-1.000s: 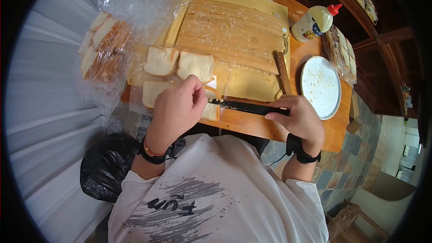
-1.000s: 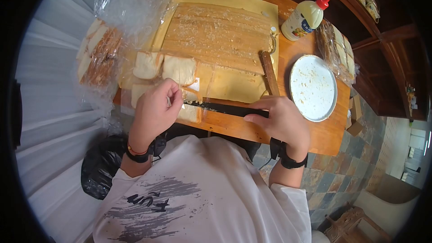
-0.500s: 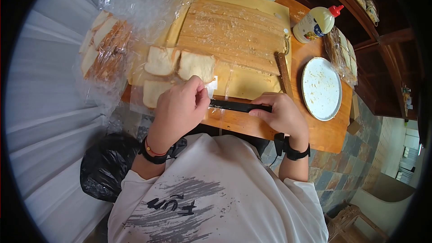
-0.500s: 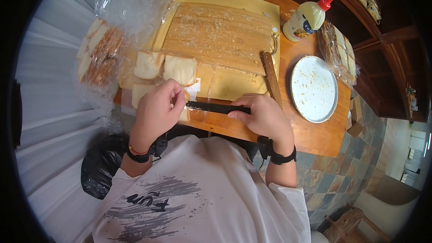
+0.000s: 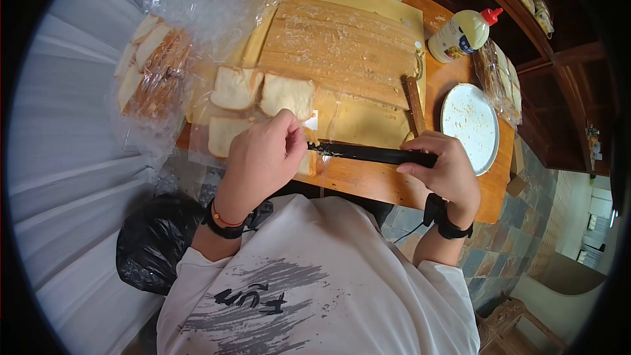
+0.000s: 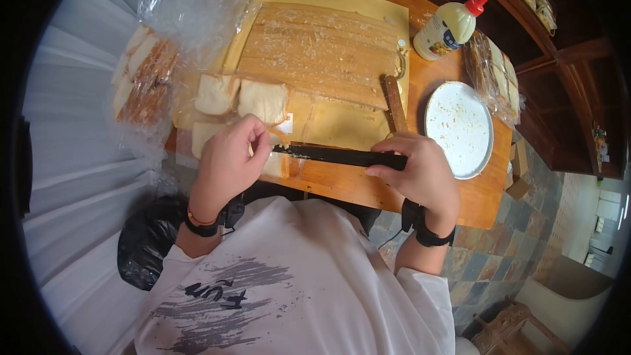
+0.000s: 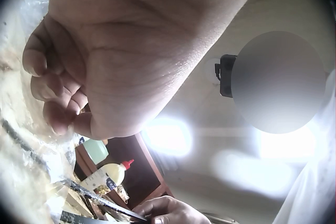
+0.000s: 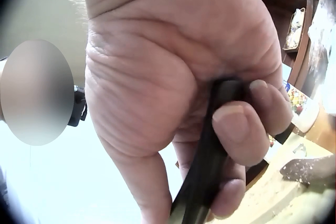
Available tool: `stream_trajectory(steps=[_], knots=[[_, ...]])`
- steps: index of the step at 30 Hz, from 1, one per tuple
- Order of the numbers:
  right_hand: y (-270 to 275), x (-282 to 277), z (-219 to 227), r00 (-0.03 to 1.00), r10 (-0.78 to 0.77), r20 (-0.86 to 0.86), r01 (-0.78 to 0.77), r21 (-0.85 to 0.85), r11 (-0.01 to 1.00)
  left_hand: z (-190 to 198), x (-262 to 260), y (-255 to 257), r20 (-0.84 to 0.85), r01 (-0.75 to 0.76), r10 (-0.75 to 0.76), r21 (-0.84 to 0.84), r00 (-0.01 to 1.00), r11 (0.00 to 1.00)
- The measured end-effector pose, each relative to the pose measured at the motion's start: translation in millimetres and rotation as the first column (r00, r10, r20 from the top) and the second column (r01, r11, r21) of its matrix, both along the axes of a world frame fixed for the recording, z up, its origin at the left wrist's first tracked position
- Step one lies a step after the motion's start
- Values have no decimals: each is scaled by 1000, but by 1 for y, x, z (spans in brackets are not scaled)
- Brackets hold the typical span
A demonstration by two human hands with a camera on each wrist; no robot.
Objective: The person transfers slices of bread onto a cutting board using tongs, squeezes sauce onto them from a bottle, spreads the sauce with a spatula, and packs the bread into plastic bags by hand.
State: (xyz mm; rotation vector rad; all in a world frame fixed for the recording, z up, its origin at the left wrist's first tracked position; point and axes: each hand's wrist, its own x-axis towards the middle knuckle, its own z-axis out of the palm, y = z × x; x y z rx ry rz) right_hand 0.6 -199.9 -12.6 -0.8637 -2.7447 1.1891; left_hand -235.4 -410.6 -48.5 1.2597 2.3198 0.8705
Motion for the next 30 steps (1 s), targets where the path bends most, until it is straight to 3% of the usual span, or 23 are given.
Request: stream_trajectory(steps=[4, 6, 7, 9, 10, 13, 14, 16, 17, 20, 21, 25, 30], knots=[[0, 8, 6, 995, -23, -92, 9, -158, 987, -1, 0, 0, -21, -6, 6, 1, 1000, 1000], [-2, 11, 3, 904, -181, -388, 8, -406, 914, 0, 0, 0, -15, -13, 13, 5, 1000, 1000], [-2, 11, -1, 904, -181, -388, 8, -407, 914, 0, 0, 0, -9, -20, 20, 10, 1000, 1000], [-2, 10, -14, 754, -280, -594, -153, -574, 804, 0, 1, 0, -16, -15, 15, 17, 1000, 1000], [-6, 5, -19, 754, -281, -594, -152, -574, 804, 1, 1, 0, -22, -11, 11, 24, 1000, 1000], [-32, -24, -28, 581, -570, -581, -242, -792, 561, 0, 1, 0, 6, -5, 4, 27, 1000, 1000], [-37, -30, -30, 595, -602, -533, -236, -831, 503, -1, 1, 0, 5, -3, 3, 25, 1000, 1000], [-42, -39, -36, 688, -563, -458, -133, -842, 523, -2, 1, 0, -17, -5, 5, 38, 1000, 999], [-45, -44, -46, 727, -514, -455, -42, -777, 628, -2, 1, 0, -18, -5, 5, 38, 1000, 999], [-52, -52, -45, 793, -448, -412, 28, -711, 703, -1, 1, 0, -9, -10, 10, 39, 1000, 999], [-50, -50, -41, 815, -429, -389, 11, -730, 684, 0, 1, -1, -3, -9, 9, 37, 1000, 999], [-49, -46, -35, 779, -459, -428, -8, -738, 674, -2, 0, -1, -1, -24, 24, 44, 1000, 999], [-45, -37, -31, 701, -459, -546, 12, -635, 773, 1, 0, -1, 11, -18, 18, 39, 1000, 999]])
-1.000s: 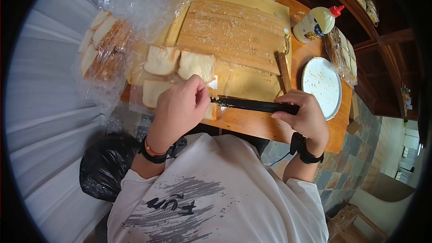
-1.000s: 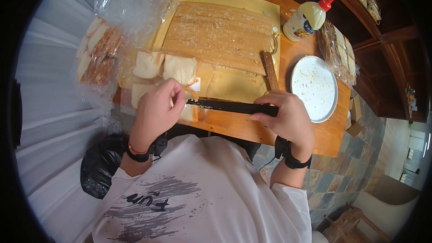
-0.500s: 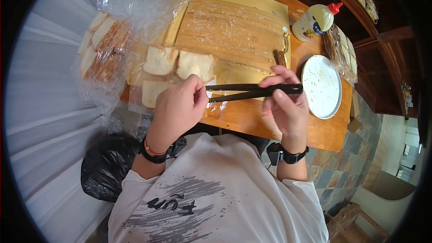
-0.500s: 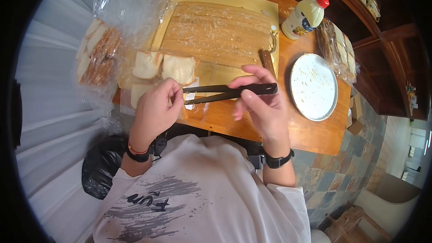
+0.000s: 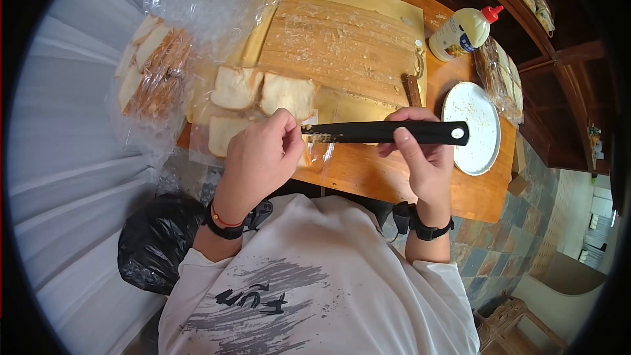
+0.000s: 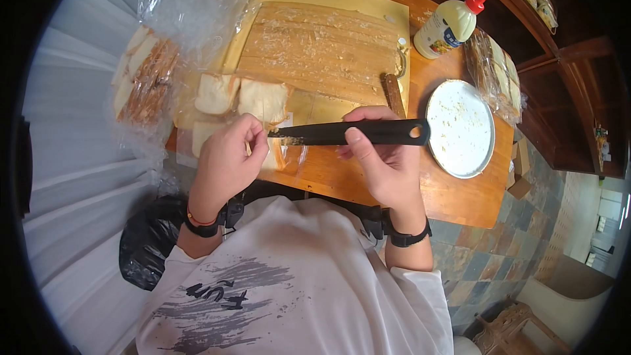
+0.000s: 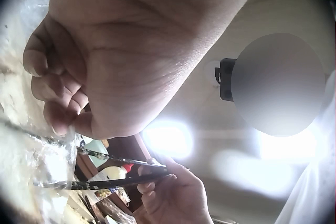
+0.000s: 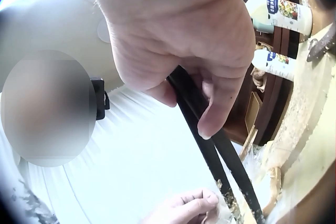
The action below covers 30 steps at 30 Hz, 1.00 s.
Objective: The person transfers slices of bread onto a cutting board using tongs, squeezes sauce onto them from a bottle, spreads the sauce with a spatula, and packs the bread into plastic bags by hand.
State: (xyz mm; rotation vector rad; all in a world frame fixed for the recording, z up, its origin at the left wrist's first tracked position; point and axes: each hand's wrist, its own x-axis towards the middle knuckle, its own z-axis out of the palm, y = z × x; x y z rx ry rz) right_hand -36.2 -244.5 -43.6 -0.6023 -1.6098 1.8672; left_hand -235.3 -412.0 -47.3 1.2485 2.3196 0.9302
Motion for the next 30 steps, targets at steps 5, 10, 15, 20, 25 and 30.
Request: stream_trajectory(steps=[5, 10, 15, 20, 25, 30], knots=[[8, 8, 1, 992, -95, -77, 100, 58, 993, -2, 0, 0, -5, 6, -6, 6, 1000, 1000], [20, 15, 3, 980, -179, -87, 188, 99, 977, -1, 1, 0, -21, -2, 2, 8, 1000, 1000], [37, 23, 5, 912, -362, -194, 384, 93, 919, -2, 1, 0, -17, -2, 2, 3, 1000, 1000], [48, 18, -3, 842, -534, -75, 539, 174, 824, -1, 3, 2, 3, 3, -3, 13, 1000, 1000], [65, 8, -29, 851, -526, 4, 508, 250, 824, 2, 4, 4, -31, -1, 0, -31, 1000, 1000], [75, 14, -33, 829, -534, 167, 449, 369, 813, 1, 3, 3, -25, -5, 5, -22, 1000, 1000]])
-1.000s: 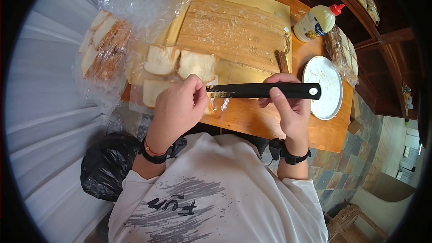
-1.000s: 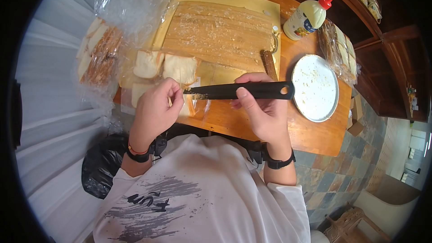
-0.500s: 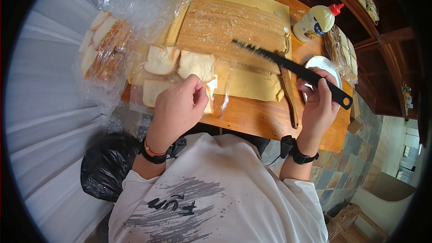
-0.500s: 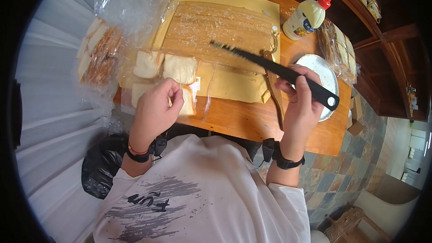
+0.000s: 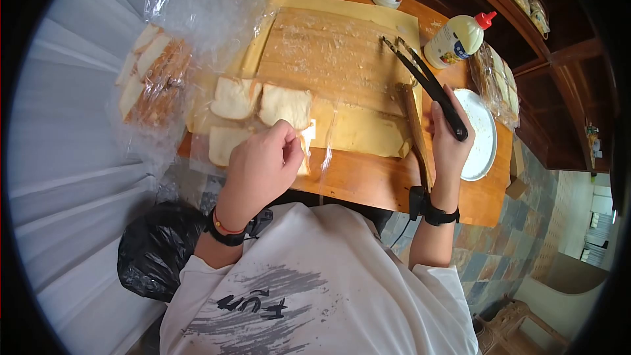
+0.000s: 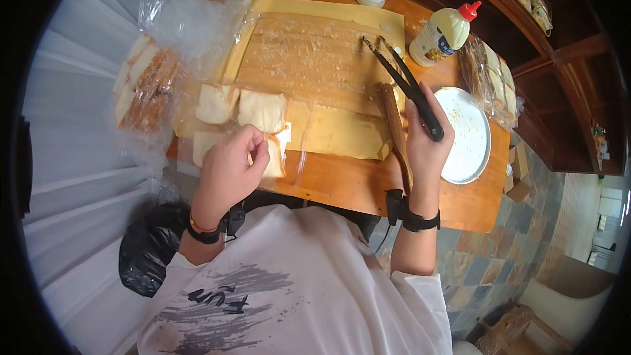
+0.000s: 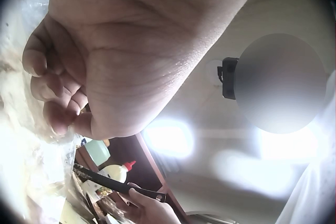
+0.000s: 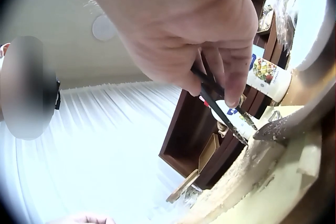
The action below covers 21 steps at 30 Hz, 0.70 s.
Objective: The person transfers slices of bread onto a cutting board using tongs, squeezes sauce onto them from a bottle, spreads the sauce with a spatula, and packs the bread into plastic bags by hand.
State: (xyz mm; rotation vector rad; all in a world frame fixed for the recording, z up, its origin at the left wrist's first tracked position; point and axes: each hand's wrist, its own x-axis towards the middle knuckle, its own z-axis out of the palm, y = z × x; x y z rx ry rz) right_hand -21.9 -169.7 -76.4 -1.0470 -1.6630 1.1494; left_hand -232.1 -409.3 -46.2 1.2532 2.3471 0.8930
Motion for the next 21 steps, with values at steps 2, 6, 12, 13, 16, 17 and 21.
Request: stream_trajectory(steps=[2, 6, 12, 13, 16, 17, 21], knots=[[7, 5, -6, 975, -91, 204, 63, 141, 988, -2, 0, 0, -8, -1, 1, 1, 1000, 1000], [0, 20, 1, 984, -118, -131, 96, -167, 981, -5, -2, 0, 2, 6, -6, 12, 1000, 1000], [19, 55, -27, 960, -158, 232, 158, 19, 987, -4, -1, 2, 17, 10, -10, -7, 1000, 1000], [22, 58, -30, 898, -207, 387, 146, 181, 973, -5, -1, 3, 18, 10, -10, -8, 1000, 1000], [23, 67, -28, 728, -272, 629, 115, 278, 954, -4, -2, 4, 25, 16, -16, -17, 1000, 1000], [24, 70, -28, 686, -293, 666, 46, 363, 931, -4, -2, 4, 24, 16, -15, -18, 1000, 1000], [29, 69, -28, 684, -255, 684, 43, 311, 950, -5, -1, 4, 24, 23, -22, -22, 999, 999]])
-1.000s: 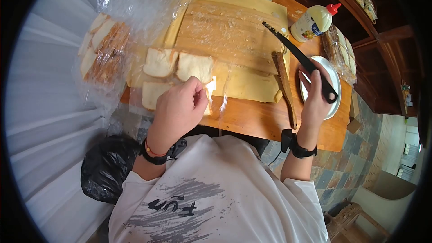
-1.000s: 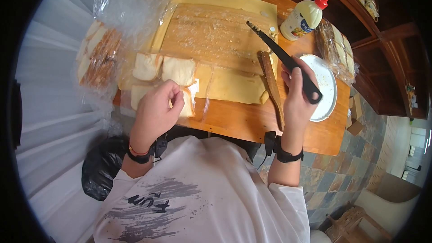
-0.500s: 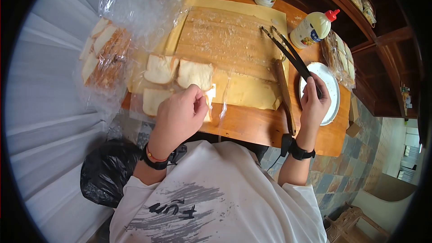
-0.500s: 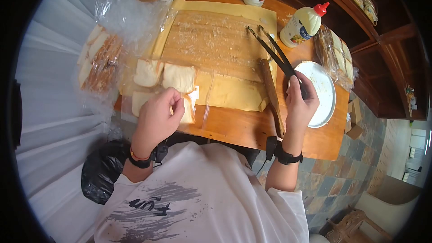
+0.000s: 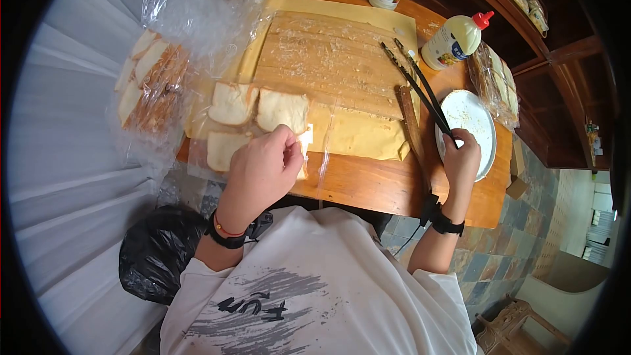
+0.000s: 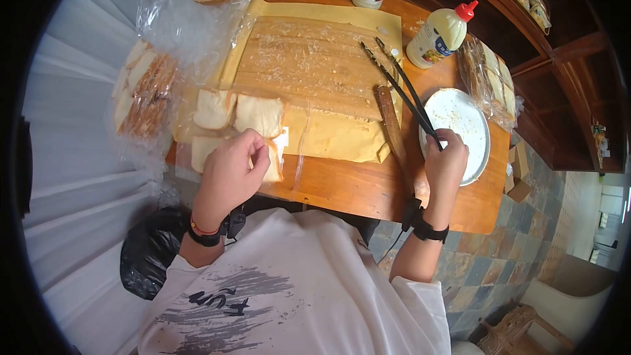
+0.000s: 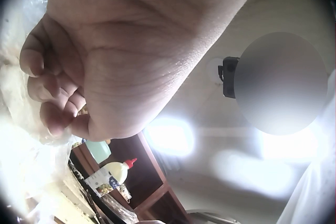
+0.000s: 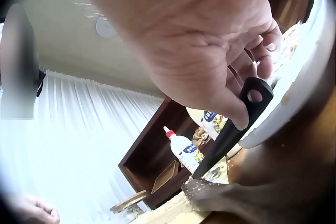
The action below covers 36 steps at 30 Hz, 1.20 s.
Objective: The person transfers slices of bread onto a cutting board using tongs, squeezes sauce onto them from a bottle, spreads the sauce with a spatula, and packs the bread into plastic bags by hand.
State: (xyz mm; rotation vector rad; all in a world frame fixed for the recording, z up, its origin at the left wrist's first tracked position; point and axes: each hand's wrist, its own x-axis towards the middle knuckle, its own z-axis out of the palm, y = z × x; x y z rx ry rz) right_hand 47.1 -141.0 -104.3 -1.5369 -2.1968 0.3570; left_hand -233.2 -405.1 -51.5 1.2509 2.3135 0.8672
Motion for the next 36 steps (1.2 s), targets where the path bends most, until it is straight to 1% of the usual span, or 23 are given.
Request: stream_trajectory(steps=[3, 5, 7, 8, 9, 10, 11, 12, 13, 14, 15, 16, 17, 18, 20, 22, 24, 26, 28, 30, 32, 34, 36], knots=[[-4, -5, 6, 999, 32, -12, -32, 23, 999, 1, 1, 1, 7, 1, -1, -24, 1000, 1000], [-14, -15, 16, 997, 27, -66, -13, 212, 977, 2, 0, 1, 14, -2, 2, -46, 1000, 999], [-31, -28, 30, 925, 100, -367, -123, -40, 992, 6, -2, 2, 13, -23, 23, -56, 1000, 998], [-40, -32, 35, 921, 152, -358, -215, -144, 966, 11, -5, 4, 16, -19, 20, -57, 1000, 998], [-53, -39, 41, 860, 223, -460, -370, -261, 891, 17, -10, 7, -25, 1, -3, -87, 1000, 996], [-62, -43, 40, 825, 348, -446, -491, -259, 832, 20, -16, 11, -67, 19, -27, -116, 997, 993], [-74, -51, 52, 809, 443, -386, -570, -334, 750, 19, -23, 15, -66, 22, -29, -114, 997, 993], [-84, -59, 61, 772, 553, -314, -636, -373, 676, 18, -31, 19, -189, 111, -118, -51, 975, 993], [-91, -64, 57, 772, 553, -313, -636, -371, 677, 17, -38, 24, -315, 205, -194, 0, 929, 979], [-97, -67, 50, 730, 597, -333, -682, -415, 602, 25, -43, 30, -262, 248, -263, -92, 928, 964], [-103, -72, 46, 684, 635, -357, -722, -454, 522, 21, -50, 38, -265, 247, -262, -91, 928, 965], [-108, -78, 49, 682, 637, -358, -724, -451, 522, 11, -59, 46, -306, 321, -329, -79, 893, 944], [-112, -83, 53, 670, 663, -334, -726, -477, 494, 4, -66, 52, -349, 393, -391, -69, 852, 917], [-116, -88, 55, 658, 686, -310, -725, -505, 468, 0, -69, 58, -353, 393, -390, -68, 850, 917], [-123, -95, 46, 642, 717, -273, -736, -481, 477, -5, -69, 69, -332, 444, -456, -115, 826, 889], [-125, -95, 42, 631, 740, -233, -742, -461, 487, -10, -68, 76, -336, 445, -464, -138, 820, 885], [-126, -95, 40, 617, 775, -138, -713, -515, 476, -12, -66, 81, -337, 439, -468, -161, 817, 884], [-128, -92, 39, 622, 777, -100, -696, -525, 490, -12, -64, 85, -340, 394, -447, -217, 827, 893], [-130, -90, 36, 627, 777, -60, -678, -533, 506, -14, -63, 88, -351, 390, -436, -196, 829, 900], [-132, -90, 31, 700, 713, -34, -596, -578, 558, -20, -63, 90, -361, 389, -428, -177, 829, 904], [-134, -91, 26, 719, 692, -64, -585, -594, 552, -25, -66, 92, -400, 462, -445, -58, 802, 885], [-136, -93, 22, 736, 670, -95, -575, -611, 545, -26, -65, 95, -403, 457, -446, -75, 799, 886], [-137, -99, 19, 758, 626, -184, -571, -651, 500, -28, -65, 99, -407, 453, -449, -91, 796, 887]])
